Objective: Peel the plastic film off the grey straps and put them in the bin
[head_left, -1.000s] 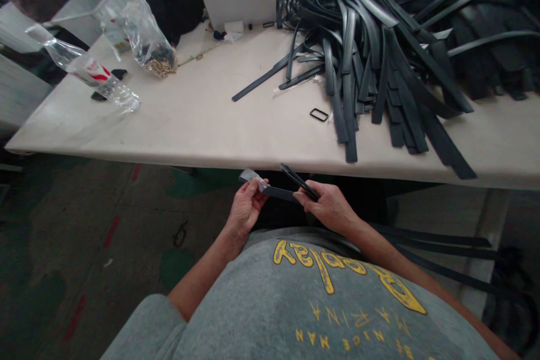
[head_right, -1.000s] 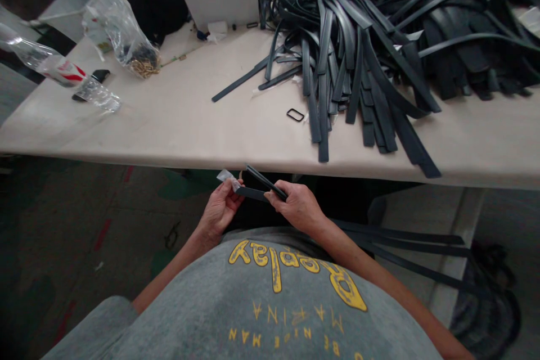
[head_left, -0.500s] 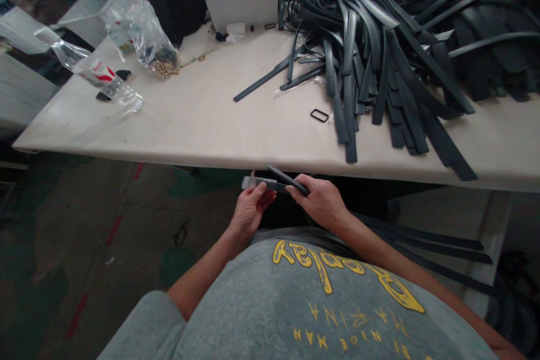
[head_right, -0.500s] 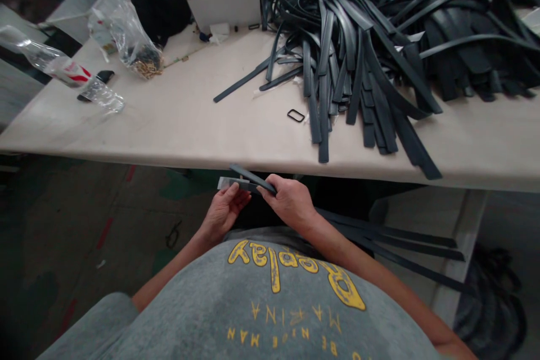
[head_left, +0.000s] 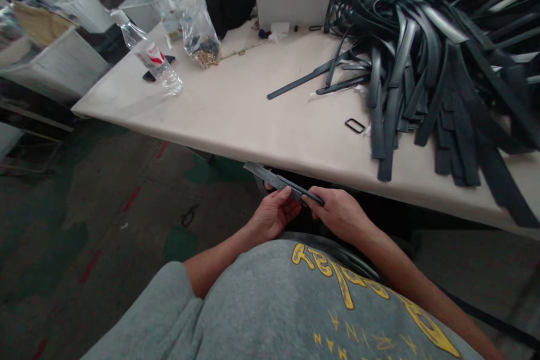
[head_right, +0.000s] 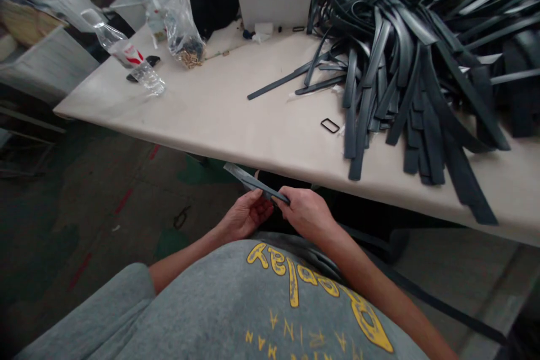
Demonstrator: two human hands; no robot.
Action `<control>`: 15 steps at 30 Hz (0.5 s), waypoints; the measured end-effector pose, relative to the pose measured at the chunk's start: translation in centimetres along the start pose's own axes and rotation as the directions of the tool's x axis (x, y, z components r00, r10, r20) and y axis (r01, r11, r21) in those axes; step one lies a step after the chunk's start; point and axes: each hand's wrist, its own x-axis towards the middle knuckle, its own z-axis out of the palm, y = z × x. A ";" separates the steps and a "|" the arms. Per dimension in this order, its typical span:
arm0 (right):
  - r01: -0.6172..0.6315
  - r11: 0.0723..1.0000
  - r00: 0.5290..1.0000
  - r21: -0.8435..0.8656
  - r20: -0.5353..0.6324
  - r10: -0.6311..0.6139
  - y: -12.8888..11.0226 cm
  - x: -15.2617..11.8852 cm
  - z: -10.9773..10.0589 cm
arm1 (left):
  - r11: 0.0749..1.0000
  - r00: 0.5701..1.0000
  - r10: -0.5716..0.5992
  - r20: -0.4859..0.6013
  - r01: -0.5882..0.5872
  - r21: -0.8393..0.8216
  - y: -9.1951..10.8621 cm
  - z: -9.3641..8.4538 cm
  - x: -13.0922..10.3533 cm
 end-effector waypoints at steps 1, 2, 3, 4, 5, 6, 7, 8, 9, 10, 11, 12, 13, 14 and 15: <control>-0.010 1.000 0.999 0.020 0.031 0.010 -0.2 0.3 0.4 | 1.000 1.000 0.006 0.001 -0.006 -0.007 -0.1 0.2 0.0; -0.026 0.998 0.997 0.053 0.073 0.022 -0.2 0.4 0.4 | 0.999 0.999 0.029 -0.017 -0.029 -0.024 0.1 0.2 0.1; -0.045 0.995 0.992 0.090 0.119 0.034 0.1 0.2 0.0 | 0.997 0.997 0.064 -0.047 -0.066 -0.047 0.4 0.2 0.3; -0.064 0.990 0.986 0.126 0.162 0.043 0.6 -0.3 -0.6 | 0.991 0.992 0.103 -0.079 -0.109 -0.072 0.8 0.0 0.4; -0.080 0.985 0.981 0.150 0.188 0.051 1.1 -0.9 -1.4 | 0.985 0.985 0.136 -0.108 -0.146 -0.093 1.3 -0.2 0.5; -0.085 0.985 0.981 0.151 0.184 0.056 1.7 -1.5 -2.2 | 0.979 0.979 0.157 -0.127 -0.171 -0.109 1.6 -0.4 0.5; -0.076 0.989 0.987 0.127 0.150 0.056 2.1 -2.0 -2.9 | 0.977 0.978 0.163 -0.134 -0.179 -0.118 1.8 -0.6 0.5; -0.058 0.995 0.994 0.082 0.099 0.049 2.2 -2.3 -3.2 | 0.979 0.980 0.153 -0.125 -0.168 -0.119 1.7 -0.6 0.4; -0.033 0.999 0.998 0.025 0.047 0.032 2.1 -2.3 -3.2 | 0.984 0.986 0.128 -0.103 -0.139 -0.112 1.4 -0.6 0.2; -0.006 1.000 1.000 -0.029 0.007 0.006 1.7 -2.0 -2.9 | 0.991 0.993 0.090 -0.070 -0.096 -0.096 1.0 -0.4 0.0; 0.016 0.998 1.000 -0.068 -0.017 -0.017 1.1 -1.5 -2.3 | 0.996 0.998 0.048 -0.033 -0.050 -0.075 0.5 -0.2 -0.1; 0.025 0.996 0.999 -0.085 -0.024 -0.028 0.5 -1.0 -1.5 | 0.998 1.000 0.013 -0.002 -0.013 -0.055 0.1 0.1 -0.3; 0.024 0.996 1.000 -0.081 -0.014 -0.026 0.0 -0.4 -0.8 | 0.999 1.000 -0.010 0.018 0.010 -0.041 -0.3 0.3 -0.4; 0.018 0.998 1.000 -0.059 0.011 -0.018 -0.4 0.0 -0.3 | 0.999 1.000 -0.017 0.025 0.017 -0.036 -0.4 0.4 -0.4; 0.006 1.000 0.999 -0.025 0.045 -0.005 -0.5 0.2 0.0 | 0.999 1.000 -0.007 0.018 0.008 -0.042 -0.4 0.4 -0.3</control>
